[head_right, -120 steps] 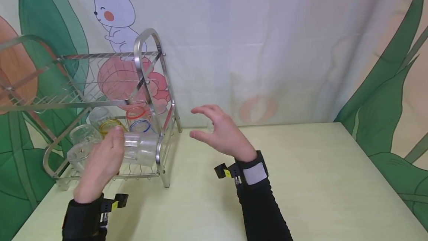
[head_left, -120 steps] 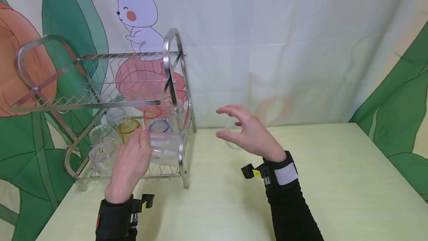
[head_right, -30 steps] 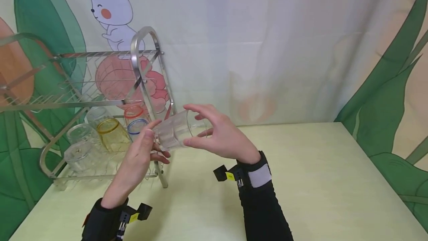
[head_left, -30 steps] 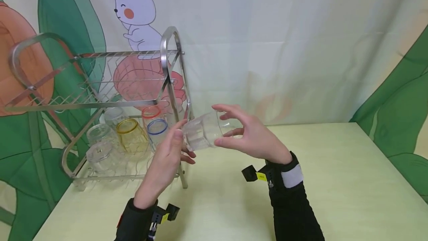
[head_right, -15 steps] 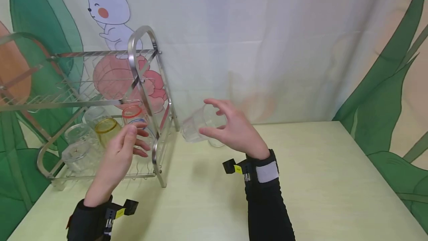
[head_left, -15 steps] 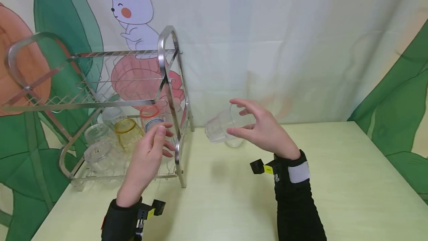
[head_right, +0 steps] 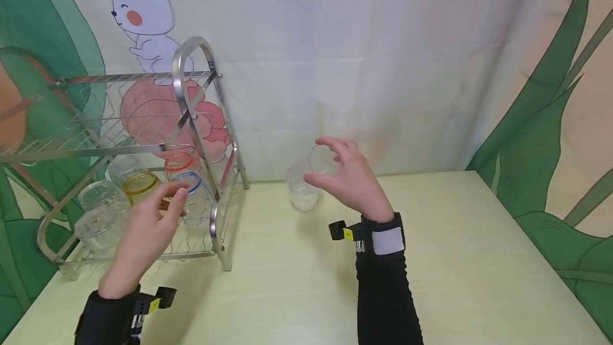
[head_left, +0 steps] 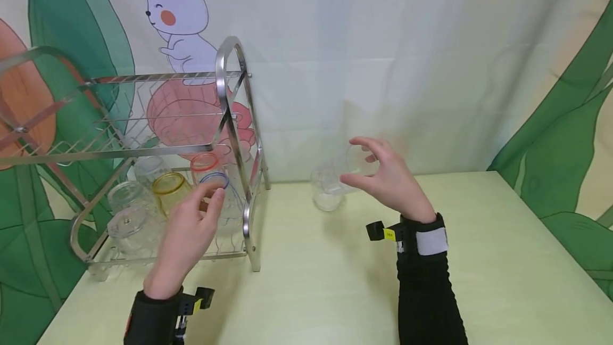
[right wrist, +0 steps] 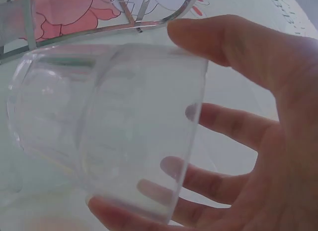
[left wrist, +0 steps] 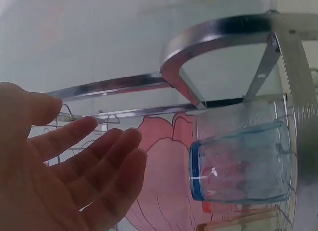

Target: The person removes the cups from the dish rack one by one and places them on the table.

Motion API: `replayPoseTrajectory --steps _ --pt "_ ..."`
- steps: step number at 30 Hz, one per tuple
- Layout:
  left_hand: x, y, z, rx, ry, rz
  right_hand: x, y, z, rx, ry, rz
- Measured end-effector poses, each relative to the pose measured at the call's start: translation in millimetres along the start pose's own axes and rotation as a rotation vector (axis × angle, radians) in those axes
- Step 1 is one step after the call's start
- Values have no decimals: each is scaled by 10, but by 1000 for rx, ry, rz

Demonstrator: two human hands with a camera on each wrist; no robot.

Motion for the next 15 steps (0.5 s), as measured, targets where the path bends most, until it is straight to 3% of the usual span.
replayPoseTrajectory --steps 6,11,15 --pt "159 4 -177 -60 155 -32 -52 15 -1 -9 -44 54" --pt "348 -45 -442 -135 282 -129 -83 22 -2 -22 -68 110" --pt "489 -96 -589 -152 333 -218 -97 22 -8 -20 -81 130"
Point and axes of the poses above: each hand's wrist, its own y-axis towards the middle knuckle, its own z-axis out of the palm, x = y × z, the point moved 3 cm from there along y, towards the middle knuckle
